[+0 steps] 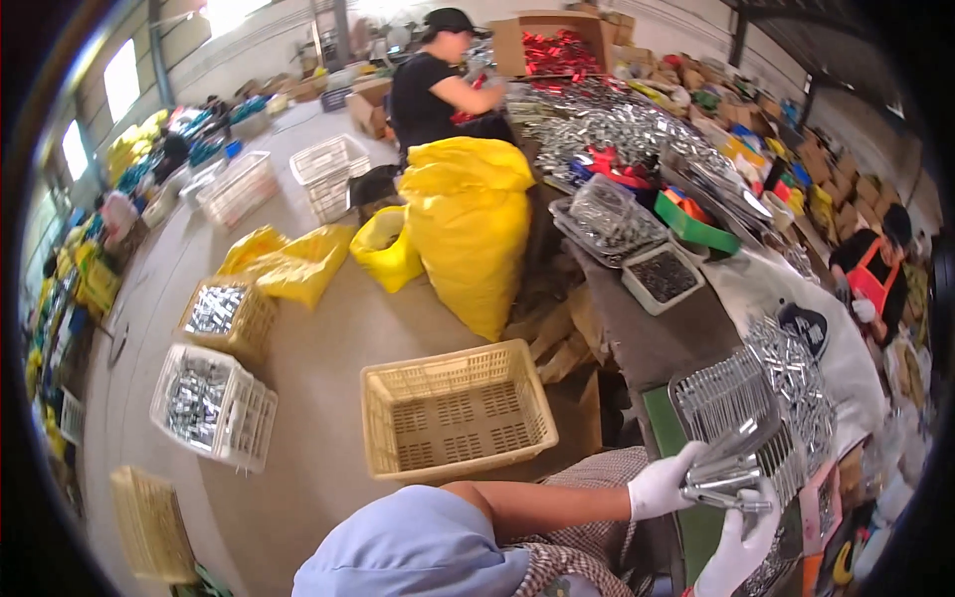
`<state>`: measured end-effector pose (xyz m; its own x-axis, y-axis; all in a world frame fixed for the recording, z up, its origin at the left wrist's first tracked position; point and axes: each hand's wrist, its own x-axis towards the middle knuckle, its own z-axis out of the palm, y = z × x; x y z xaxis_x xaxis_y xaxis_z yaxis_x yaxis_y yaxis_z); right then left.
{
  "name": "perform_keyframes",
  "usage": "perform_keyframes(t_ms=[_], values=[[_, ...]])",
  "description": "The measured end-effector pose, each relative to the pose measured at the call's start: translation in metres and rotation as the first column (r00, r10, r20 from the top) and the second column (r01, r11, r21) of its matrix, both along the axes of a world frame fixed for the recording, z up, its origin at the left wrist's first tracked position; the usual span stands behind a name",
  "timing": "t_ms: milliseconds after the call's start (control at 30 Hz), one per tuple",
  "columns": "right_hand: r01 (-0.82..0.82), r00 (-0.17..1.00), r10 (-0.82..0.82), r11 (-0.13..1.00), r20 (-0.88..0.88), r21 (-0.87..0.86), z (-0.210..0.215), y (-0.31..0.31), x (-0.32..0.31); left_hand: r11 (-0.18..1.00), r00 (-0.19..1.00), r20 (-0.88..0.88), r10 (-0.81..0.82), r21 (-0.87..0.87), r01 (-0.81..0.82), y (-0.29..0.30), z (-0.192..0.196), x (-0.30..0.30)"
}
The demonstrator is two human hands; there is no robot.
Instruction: Assembling small metal components by inserting rods into a circular frame.
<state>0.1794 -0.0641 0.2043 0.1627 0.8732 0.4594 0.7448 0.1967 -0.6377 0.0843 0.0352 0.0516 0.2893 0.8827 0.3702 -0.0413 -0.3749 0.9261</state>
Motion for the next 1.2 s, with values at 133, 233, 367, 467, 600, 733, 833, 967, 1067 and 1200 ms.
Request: perform_keyframes(t_ms=[133,233,367,467,600,733,833,967,1067,1200], values=[[-0.038,0.957,0.071,0.992,-0.283,0.118,-0.009,-0.009,0.003,0.999,0.996,0.080,-0.035,-0.019,0.036,-0.022,0.008,0.003],[0.075,0.978,-0.046,0.988,-0.205,0.134,-0.009,-0.020,0.015,0.995,0.994,0.072,-0.084,-0.054,0.088,-0.036,0.017,0.011],[0.153,0.987,-0.158,0.973,0.016,0.170,-0.018,-0.035,0.034,0.981,0.983,0.085,-0.165,-0.084,0.172,-0.053,0.014,0.025],[-0.004,0.956,-0.081,0.957,0.283,0.289,-0.012,-0.045,0.042,0.975,0.974,0.099,-0.205,-0.066,0.212,-0.060,0.008,0.041],[0.068,0.955,0.018,0.958,-0.296,0.277,-0.047,-0.048,0.077,0.974,0.959,0.194,-0.205,-0.054,0.219,-0.069,0.023,0.048],[-0.024,0.909,0.098,0.983,-0.405,0.183,-0.084,-0.029,0.089,0.968,0.963,0.099,-0.251,0.050,0.247,-0.075,0.031,0.060],[-0.093,0.842,0.252,0.939,-0.478,0.331,-0.057,-0.029,0.065,0.950,0.951,-0.077,-0.299,0.074,0.305,-0.079,0.025,0.080],[0.269,0.890,-0.158,0.939,-0.427,0.214,-0.045,-0.022,0.063,0.923,0.962,-0.030,-0.271,0.277,0.268,-0.063,0.036,0.097],[0.451,0.867,-0.325,0.834,-0.378,0.318,-0.048,-0.008,0.065,0.911,0.954,-0.106,-0.282,0.282,0.301,-0.043,0.027,0.106],[0.265,0.861,-0.174,0.955,-0.477,0.131,-0.083,-0.001,0.092,0.881,0.900,-0.252,-0.355,0.234,0.412,-0.029,0.035,0.090]])
